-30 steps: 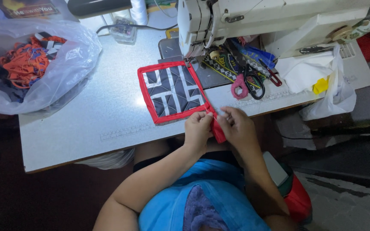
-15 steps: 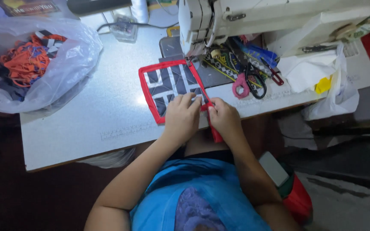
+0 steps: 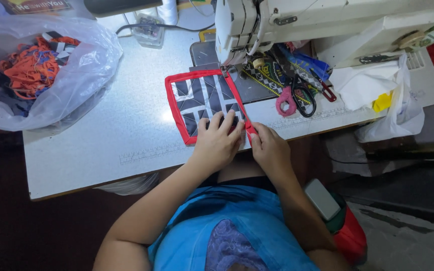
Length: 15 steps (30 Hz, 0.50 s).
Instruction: Finalizing the construction of a potholder by sewing the edges and trimming excess fabric with scissors.
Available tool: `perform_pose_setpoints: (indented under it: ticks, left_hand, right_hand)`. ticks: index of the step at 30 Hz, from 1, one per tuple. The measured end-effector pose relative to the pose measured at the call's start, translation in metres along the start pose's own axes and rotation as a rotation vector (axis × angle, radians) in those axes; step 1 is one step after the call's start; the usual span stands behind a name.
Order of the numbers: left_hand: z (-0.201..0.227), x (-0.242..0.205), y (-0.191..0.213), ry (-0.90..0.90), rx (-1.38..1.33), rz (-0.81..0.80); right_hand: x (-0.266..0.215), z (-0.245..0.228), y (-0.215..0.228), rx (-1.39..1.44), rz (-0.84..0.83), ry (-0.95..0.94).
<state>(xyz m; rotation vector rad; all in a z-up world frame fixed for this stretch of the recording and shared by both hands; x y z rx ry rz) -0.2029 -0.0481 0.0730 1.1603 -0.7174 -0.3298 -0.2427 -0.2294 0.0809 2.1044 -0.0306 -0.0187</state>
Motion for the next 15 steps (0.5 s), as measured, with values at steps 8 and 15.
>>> perform_pose_setpoints:
  ticks: [8,15]
  left_hand:
    - [0.003,-0.006,0.01,-0.001,-0.066,-0.033]
    - [-0.002,-0.009,0.026,-0.013,-0.184,-0.261]
  right_hand:
    - [-0.014,-0.001,-0.008,-0.076,0.002,0.075]
    - [-0.017,-0.011,-0.004,-0.253,0.043,0.238]
Point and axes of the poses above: each hand's wrist, its own x-axis towards the middle knuckle, its own y-axis out of the back of the hand, z = x × y, the point moved 1 cm from there along x, towards the middle knuckle, and after that the axes turned 3 degrees about -z, right-handed, at the moved point
